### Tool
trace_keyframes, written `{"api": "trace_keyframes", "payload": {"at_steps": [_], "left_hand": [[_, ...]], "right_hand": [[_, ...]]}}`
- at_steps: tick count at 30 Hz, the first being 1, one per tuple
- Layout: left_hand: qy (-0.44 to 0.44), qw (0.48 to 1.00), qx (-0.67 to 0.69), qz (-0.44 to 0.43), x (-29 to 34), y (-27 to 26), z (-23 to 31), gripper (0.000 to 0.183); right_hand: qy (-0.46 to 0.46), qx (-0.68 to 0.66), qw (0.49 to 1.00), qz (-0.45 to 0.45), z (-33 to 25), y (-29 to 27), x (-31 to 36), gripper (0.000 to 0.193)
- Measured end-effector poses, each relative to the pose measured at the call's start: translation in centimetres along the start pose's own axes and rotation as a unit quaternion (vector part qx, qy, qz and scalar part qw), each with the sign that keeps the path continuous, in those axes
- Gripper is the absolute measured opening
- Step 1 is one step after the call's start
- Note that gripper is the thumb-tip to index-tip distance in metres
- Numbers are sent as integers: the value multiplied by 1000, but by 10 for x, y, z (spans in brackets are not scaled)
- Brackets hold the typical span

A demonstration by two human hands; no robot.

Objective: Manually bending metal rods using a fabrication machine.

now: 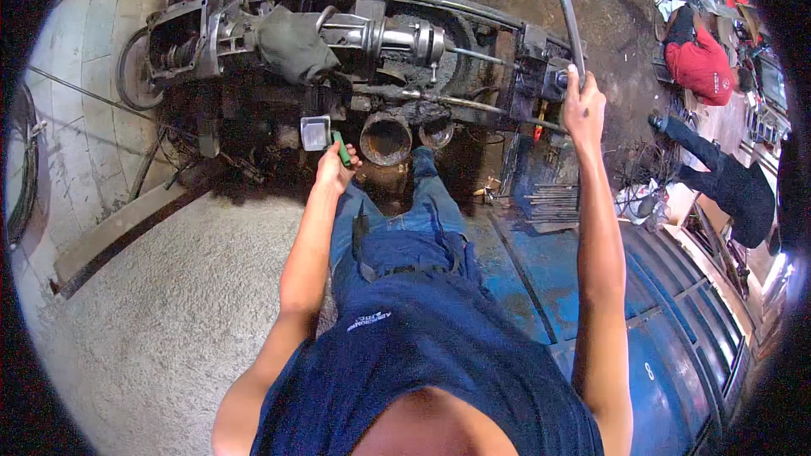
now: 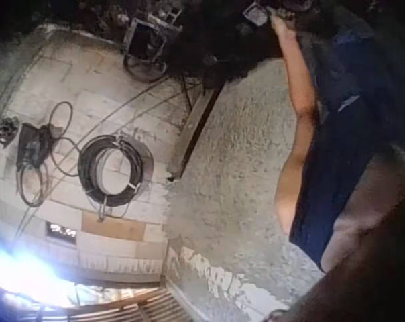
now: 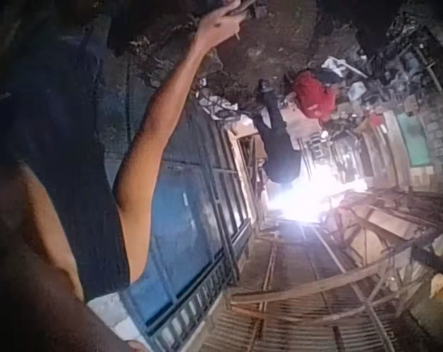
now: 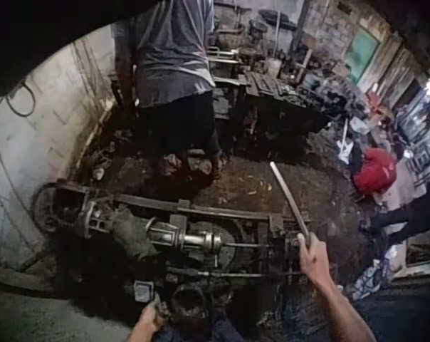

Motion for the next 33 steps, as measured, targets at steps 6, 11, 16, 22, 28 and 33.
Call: {"api": "trace_keyframes", "payload": {"at_steps": [6,11,16,22,28,33], "left_hand": [[0,1000,5,-2,0,-4,-3,35],[-3,1000,14,8,5,1,-1,33],[-4,1000,13,-1,4,0,-1,33],[2,1000,21,-11,5,1,-1,32],[21,1000,18,-15,7,-6,-6,29],[43,998,23,-29,16,-4,-8,27]], "right_hand": [[9,6,1000,-23,3,4,-3,56],[-2,6,1000,-9,-1,2,-2,52],[-13,7,1000,-5,5,5,-2,52],[-11,1,1000,-8,4,2,-3,53],[-33,-19,999,-4,1,3,1,51],[-34,-7,999,5,4,2,2,53]]}}
Point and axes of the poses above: each hand's wrist, its own x-axis away from the middle knuckle, its own y-axis out of the palm, z = x × y, the point moved 9 cm from there along -x, towards the middle knuckle, and after that the axes turned 4 degrees about z, right-handed, at the moved point
